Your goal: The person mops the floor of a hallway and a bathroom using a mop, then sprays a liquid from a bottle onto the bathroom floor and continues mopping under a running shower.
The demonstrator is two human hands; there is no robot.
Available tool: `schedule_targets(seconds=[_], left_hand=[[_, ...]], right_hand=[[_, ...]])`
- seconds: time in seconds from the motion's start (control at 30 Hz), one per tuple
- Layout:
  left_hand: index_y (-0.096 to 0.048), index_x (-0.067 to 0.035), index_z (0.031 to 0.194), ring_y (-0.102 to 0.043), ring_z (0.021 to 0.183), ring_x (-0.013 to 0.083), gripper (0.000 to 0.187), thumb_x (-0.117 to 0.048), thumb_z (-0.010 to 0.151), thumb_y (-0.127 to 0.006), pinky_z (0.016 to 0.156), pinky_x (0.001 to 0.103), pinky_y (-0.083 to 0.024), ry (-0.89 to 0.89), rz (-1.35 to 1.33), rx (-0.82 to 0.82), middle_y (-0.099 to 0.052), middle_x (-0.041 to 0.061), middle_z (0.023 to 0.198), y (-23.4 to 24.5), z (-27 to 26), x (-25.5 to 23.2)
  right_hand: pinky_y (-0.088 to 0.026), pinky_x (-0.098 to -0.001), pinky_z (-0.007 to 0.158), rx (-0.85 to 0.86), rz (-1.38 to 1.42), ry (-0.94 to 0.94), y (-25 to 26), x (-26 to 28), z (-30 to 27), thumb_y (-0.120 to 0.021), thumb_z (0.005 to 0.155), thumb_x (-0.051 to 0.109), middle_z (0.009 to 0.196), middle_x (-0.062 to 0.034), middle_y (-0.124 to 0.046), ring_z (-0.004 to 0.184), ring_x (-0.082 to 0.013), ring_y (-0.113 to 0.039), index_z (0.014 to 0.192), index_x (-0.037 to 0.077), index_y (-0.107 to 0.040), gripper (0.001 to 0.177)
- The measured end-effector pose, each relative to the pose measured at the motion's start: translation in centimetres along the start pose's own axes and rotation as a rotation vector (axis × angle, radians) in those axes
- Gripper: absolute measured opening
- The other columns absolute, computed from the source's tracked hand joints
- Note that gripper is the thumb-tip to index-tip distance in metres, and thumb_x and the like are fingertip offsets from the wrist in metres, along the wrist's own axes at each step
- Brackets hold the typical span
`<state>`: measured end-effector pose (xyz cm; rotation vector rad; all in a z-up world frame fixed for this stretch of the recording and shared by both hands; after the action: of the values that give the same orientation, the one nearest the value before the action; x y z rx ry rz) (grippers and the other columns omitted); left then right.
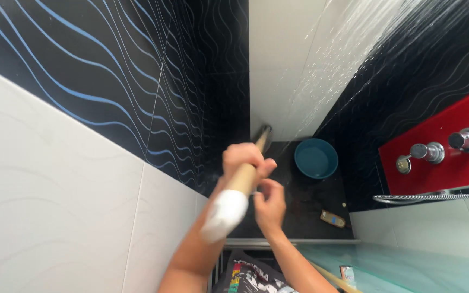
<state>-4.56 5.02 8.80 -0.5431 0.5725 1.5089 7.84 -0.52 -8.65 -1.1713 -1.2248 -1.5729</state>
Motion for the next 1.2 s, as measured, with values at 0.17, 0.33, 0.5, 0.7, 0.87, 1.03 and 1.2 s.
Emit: schedule_targets(seconds=[0.17, 0.33, 0.5, 0.7, 0.87, 1.03, 1.2], left_hand=[[-0.07, -0.007, 0.084, -0.07, 0.075, 0.0221, 0.015, -0.008, 0.08, -0.084, 0.07, 0.033, -0.054, 0.251, 0.159, 0.088, -0.07, 0.005, 0.079, -5.2, -14.8, 15.4], [-0.067, -0.008, 0.086, -0.07, 0.088, 0.0272, 0.023, -0.011, 0.077, -0.088, 0.079, 0.042, -0.056, 0.281, 0.233, -0.016, -0.07, 0.007, 0.086, -6.5, -18.7, 19.7], [-0.062, -0.01, 0.07, -0.066, 0.073, 0.0299, 0.026, -0.017, 0.074, -0.087, 0.067, 0.041, -0.052, 0.096, 0.259, 0.068, -0.067, 0.008, 0.078, -10.5, -14.0, 12.6], [-0.054, -0.01, 0.059, -0.054, 0.052, 0.0292, 0.037, -0.008, 0.079, -0.085, 0.052, 0.039, -0.041, -0.013, 0.217, 0.018, -0.054, 0.009, 0.057, -13.0, -11.1, 3.5], [-0.055, -0.012, 0.059, -0.058, 0.059, 0.0306, 0.036, -0.01, 0.081, -0.082, 0.058, 0.043, -0.046, -0.01, 0.394, 0.079, -0.057, 0.008, 0.061, -9.8, -16.7, 13.8], [-0.059, -0.012, 0.07, -0.069, 0.083, 0.0307, 0.025, -0.02, 0.082, -0.08, 0.081, 0.046, -0.054, 0.112, 0.559, -0.005, -0.068, 0.006, 0.085, -6.3, -20.0, 18.6], [-0.055, -0.008, 0.06, -0.059, 0.061, 0.0312, 0.034, -0.008, 0.079, -0.083, 0.059, 0.042, -0.046, 0.02, 0.407, 0.075, -0.058, 0.009, 0.066, -8.2, -16.2, 11.6]], right_hand=[[-0.046, -0.0406, 0.097, 0.094, 0.186, 0.712, 4.1, 14.0, -1.5, -0.074, 0.073, 0.007, 0.118, -0.0192, -0.056, 0.104, -0.0294, -0.057, 0.12, -0.001, -0.048, 0.054], [-0.052, -0.0368, 0.087, 0.193, 0.282, 0.619, 2.7, 5.2, -3.5, -0.081, 0.085, 0.004, 0.084, -0.0087, -0.064, 0.082, -0.0273, -0.059, 0.087, 0.006, -0.06, 0.021], [-0.048, -0.0315, 0.071, 0.176, 0.275, 0.388, 11.3, 7.1, -5.2, -0.078, 0.079, 0.007, 0.071, -0.0086, -0.059, 0.068, -0.0232, -0.058, 0.078, -0.003, -0.061, 0.02], [-0.043, -0.0434, 0.053, 0.343, 0.022, -0.26, 18.4, -5.4, -9.0, -0.076, 0.08, 0.015, 0.073, -0.012, -0.059, 0.06, -0.0272, -0.057, 0.095, -0.002, -0.064, 0.026], [-0.053, -0.0504, 0.058, 0.665, -0.581, 0.325, 8.4, -3.4, -7.9, -0.074, 0.073, 0.018, 0.074, -0.015, -0.065, 0.063, -0.0354, -0.067, 0.092, 0.005, -0.064, 0.025], [-0.054, -0.0337, 0.064, -0.01, 0.317, 0.75, 6.3, 9.8, -3.4, -0.061, 0.097, 0.001, 0.07, -0.0091, -0.061, 0.06, -0.0242, -0.061, 0.09, 0.005, -0.06, 0.008], [-0.054, -0.0374, 0.064, 0.359, 0.05, 0.56, 8.4, 5.8, -7.1, -0.064, 0.093, 0.009, 0.071, -0.0076, -0.065, 0.065, -0.0257, -0.064, 0.083, 0.009, -0.061, 0.011]])
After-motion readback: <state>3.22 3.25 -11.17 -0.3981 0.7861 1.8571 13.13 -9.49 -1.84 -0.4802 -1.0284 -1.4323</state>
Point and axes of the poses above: each hand's wrist, its own z-axis towards the middle knuckle, its own y-axis out of the back of the hand, x = y × z, the point moved 8 cm from there along z, towards the middle knuckle
